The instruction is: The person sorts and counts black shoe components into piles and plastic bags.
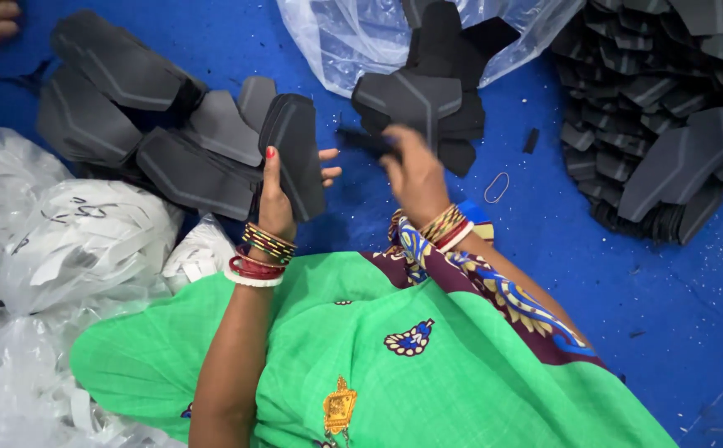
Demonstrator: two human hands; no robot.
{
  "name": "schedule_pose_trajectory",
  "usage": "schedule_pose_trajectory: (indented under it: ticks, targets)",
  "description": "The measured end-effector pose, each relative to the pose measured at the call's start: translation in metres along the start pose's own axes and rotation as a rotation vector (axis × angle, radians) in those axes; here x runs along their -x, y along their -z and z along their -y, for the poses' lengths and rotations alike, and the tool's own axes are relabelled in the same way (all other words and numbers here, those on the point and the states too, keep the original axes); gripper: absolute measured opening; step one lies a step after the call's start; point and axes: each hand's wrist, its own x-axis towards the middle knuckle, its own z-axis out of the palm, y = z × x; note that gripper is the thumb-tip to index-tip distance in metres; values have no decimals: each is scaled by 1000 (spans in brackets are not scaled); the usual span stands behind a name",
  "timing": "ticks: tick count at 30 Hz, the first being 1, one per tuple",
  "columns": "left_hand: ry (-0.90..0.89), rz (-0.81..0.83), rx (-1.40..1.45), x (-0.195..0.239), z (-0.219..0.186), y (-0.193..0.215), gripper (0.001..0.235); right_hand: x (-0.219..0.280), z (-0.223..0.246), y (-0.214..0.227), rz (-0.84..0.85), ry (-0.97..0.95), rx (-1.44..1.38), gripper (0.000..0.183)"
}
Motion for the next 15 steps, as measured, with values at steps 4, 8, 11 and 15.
schedule_pose_trajectory:
  ticks: [4, 8, 11, 15]
  targets:
    - [-14, -3, -15, 2, 2, 1, 86, -34, -3, 16, -155, -158, 203, 72]
    - [1, 4, -28, 0, 2, -1, 85, -36, -1, 17, -168, -54, 368, 48]
    - [8, 8, -24, -2, 3, 1, 86, -9, -46, 2, -186, -231, 157, 41]
    - [6, 7, -35, 1, 4, 3, 87, -12, -46, 23, -326, -604, -864, 51]
